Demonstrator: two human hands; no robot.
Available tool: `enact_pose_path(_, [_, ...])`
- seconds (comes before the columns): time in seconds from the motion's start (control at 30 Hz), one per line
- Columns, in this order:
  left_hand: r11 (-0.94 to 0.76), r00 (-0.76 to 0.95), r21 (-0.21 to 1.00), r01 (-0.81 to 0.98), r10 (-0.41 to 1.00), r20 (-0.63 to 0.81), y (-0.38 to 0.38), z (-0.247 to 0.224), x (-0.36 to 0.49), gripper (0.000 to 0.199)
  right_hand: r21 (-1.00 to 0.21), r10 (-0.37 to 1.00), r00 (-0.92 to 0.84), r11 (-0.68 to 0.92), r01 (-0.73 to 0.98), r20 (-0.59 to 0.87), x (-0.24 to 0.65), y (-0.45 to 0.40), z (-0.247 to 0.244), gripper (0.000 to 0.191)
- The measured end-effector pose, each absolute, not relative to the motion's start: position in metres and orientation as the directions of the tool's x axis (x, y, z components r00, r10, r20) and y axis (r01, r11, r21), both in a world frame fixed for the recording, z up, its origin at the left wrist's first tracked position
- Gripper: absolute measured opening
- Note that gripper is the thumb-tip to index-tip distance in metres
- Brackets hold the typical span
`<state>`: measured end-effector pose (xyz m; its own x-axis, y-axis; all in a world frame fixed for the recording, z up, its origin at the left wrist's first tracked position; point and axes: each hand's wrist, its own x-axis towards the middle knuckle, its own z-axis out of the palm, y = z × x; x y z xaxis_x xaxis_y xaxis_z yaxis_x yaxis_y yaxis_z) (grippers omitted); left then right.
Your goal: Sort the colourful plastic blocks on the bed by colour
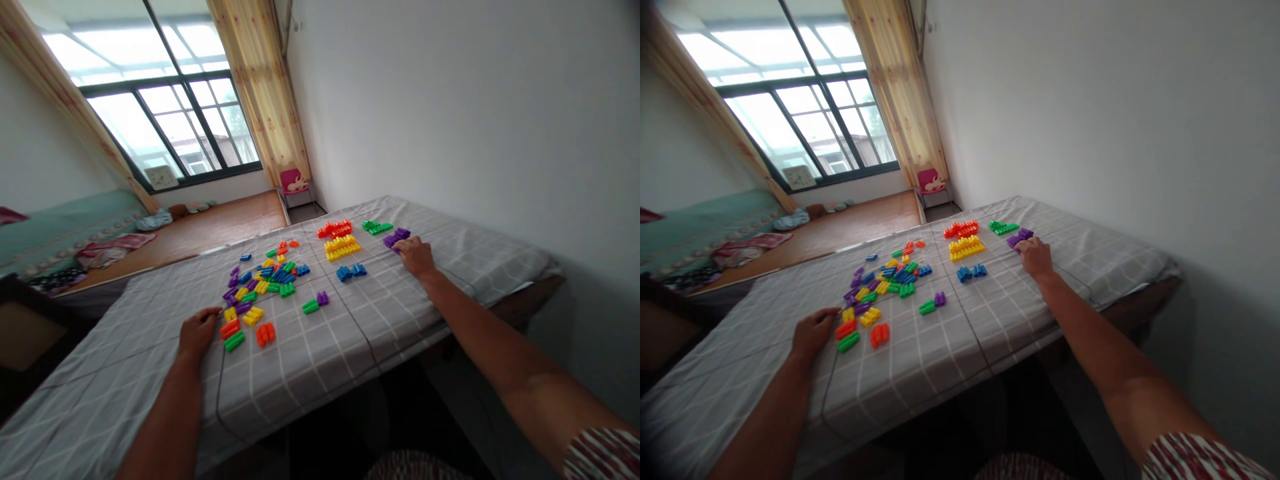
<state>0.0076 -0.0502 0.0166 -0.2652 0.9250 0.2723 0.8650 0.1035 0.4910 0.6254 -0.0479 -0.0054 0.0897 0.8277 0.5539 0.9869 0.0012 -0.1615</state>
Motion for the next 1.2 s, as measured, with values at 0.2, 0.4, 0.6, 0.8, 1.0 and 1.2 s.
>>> enact_pose_path(0.2, [0.118,-0.250,0.453,0.884,0.937,0.243,-0.047,0.020,0.010,0.033,-0.167,0.795,0.125,-0.031,0.986,0.594,0.630,-0.052,-0.009,0.026])
enact_pose_path(0.4, [0.190,-0.227,0.515,0.836,0.974,0.009,-0.033,0.038,0.008,0.035,-0.139,0.802,0.134,-0.063,0.988,0.583,0.628,-0.053,-0.010,0.022])
enact_pose_path(0.6, [0.200,-0.297,0.371,0.907,0.928,0.224,-0.033,0.022,0.011,0.033,-0.175,0.777,0.202,-0.119,0.977,0.597,0.630,-0.053,-0.007,0.023])
enact_pose_path(0.8, [0.185,-0.302,0.409,0.894,0.921,0.244,-0.034,0.009,0.007,0.037,-0.234,0.746,-0.050,0.270,0.934,0.664,0.562,-0.076,0.014,0.031])
enact_pose_path(1.0, [0.164,-0.302,0.432,0.887,0.913,0.273,-0.036,0.009,0.006,0.036,-0.296,0.731,-0.525,0.668,0.683,0.437,0.438,-0.108,0.011,0.035])
enact_pose_path(1.2, [0.160,-0.306,0.441,0.883,0.909,0.284,-0.039,0.010,0.004,0.035,-0.328,0.772,-0.505,0.627,0.706,0.387,0.422,-0.102,0.004,0.025])
